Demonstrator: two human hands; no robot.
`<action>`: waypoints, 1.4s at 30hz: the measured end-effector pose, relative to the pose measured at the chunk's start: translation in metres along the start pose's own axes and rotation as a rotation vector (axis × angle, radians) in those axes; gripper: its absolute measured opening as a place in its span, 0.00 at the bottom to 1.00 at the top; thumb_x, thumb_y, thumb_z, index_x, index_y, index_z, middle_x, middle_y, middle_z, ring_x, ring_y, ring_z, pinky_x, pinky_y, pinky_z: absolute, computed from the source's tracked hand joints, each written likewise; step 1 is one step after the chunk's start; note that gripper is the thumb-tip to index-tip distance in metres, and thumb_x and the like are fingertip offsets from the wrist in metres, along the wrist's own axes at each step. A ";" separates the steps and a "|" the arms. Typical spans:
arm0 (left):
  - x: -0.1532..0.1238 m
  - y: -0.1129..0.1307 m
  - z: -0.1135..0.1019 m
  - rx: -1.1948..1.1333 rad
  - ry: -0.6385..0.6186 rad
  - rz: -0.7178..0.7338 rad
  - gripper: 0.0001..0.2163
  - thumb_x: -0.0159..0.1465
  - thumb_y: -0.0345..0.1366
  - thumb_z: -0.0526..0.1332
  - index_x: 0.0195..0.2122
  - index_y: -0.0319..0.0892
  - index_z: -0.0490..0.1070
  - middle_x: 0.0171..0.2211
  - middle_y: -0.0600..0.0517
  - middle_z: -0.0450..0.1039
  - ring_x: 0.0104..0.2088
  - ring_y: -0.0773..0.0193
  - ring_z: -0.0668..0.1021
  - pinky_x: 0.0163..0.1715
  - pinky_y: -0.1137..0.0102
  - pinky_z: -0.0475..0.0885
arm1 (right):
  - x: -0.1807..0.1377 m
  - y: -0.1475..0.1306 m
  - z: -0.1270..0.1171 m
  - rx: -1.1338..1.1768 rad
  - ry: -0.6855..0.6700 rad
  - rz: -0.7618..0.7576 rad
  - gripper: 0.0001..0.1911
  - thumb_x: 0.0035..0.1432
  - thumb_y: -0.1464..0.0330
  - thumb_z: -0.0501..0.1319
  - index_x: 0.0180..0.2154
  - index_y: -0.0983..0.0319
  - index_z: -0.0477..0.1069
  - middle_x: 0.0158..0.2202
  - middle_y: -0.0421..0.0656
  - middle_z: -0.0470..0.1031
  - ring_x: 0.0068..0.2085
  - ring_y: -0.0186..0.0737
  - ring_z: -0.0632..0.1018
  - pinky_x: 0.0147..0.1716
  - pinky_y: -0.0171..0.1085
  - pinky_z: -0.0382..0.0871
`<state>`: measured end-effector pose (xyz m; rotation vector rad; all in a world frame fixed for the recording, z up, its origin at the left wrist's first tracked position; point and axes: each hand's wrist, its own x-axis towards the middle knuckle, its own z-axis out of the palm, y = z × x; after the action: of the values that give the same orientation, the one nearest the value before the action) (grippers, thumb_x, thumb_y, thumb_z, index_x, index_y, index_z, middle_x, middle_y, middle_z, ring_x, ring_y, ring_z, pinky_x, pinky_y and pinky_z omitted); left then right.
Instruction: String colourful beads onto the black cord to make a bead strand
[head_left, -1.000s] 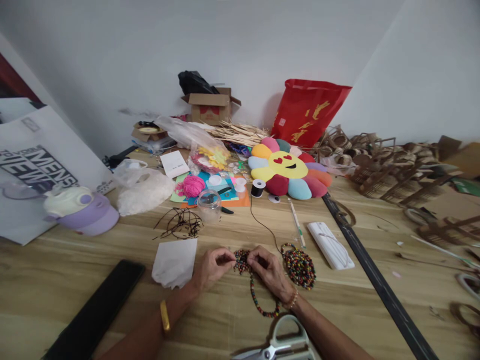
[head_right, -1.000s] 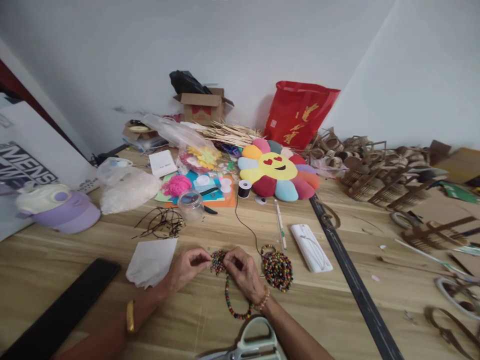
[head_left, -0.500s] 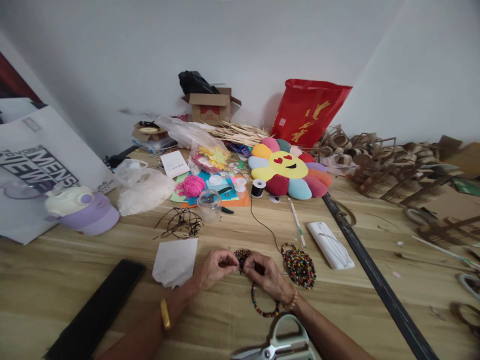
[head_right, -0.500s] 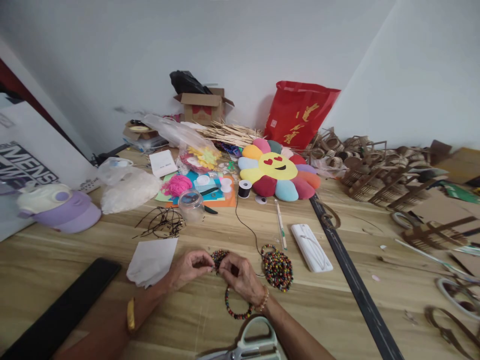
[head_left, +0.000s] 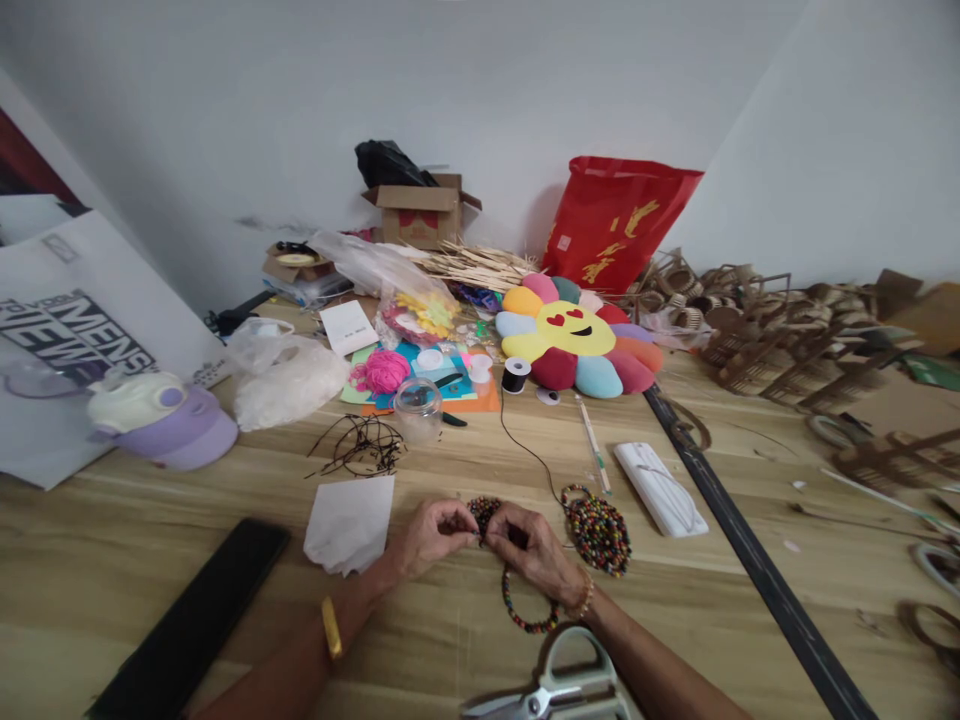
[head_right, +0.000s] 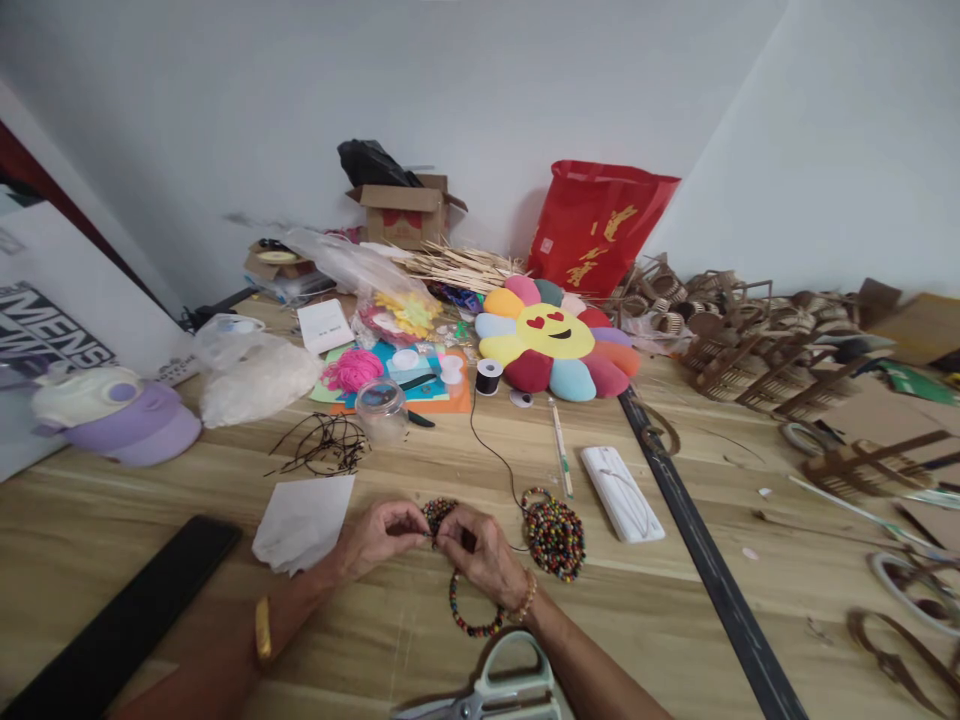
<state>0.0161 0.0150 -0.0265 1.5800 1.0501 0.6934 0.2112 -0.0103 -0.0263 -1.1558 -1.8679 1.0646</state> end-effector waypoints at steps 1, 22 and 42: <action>0.000 0.000 0.000 -0.001 0.000 0.001 0.05 0.51 0.33 0.64 0.27 0.37 0.75 0.23 0.52 0.72 0.25 0.67 0.71 0.26 0.75 0.65 | 0.000 0.000 0.000 -0.004 -0.003 -0.001 0.07 0.57 0.68 0.58 0.28 0.63 0.69 0.25 0.39 0.69 0.27 0.33 0.69 0.25 0.30 0.61; 0.000 -0.001 -0.001 -0.016 -0.024 -0.024 0.04 0.51 0.31 0.64 0.28 0.37 0.76 0.26 0.51 0.75 0.28 0.65 0.74 0.30 0.74 0.67 | 0.000 0.000 0.001 -0.023 -0.006 -0.034 0.06 0.57 0.70 0.57 0.28 0.64 0.68 0.26 0.39 0.69 0.28 0.34 0.69 0.28 0.31 0.62; 0.000 -0.001 0.000 -0.005 -0.031 0.001 0.04 0.51 0.31 0.64 0.28 0.37 0.77 0.25 0.51 0.74 0.27 0.65 0.73 0.28 0.74 0.67 | 0.001 0.003 0.001 -0.034 -0.021 -0.050 0.07 0.58 0.70 0.58 0.28 0.64 0.69 0.27 0.40 0.69 0.29 0.34 0.69 0.28 0.31 0.62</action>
<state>0.0157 0.0145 -0.0279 1.5823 1.0242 0.6703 0.2111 -0.0093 -0.0298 -1.1157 -1.9278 1.0243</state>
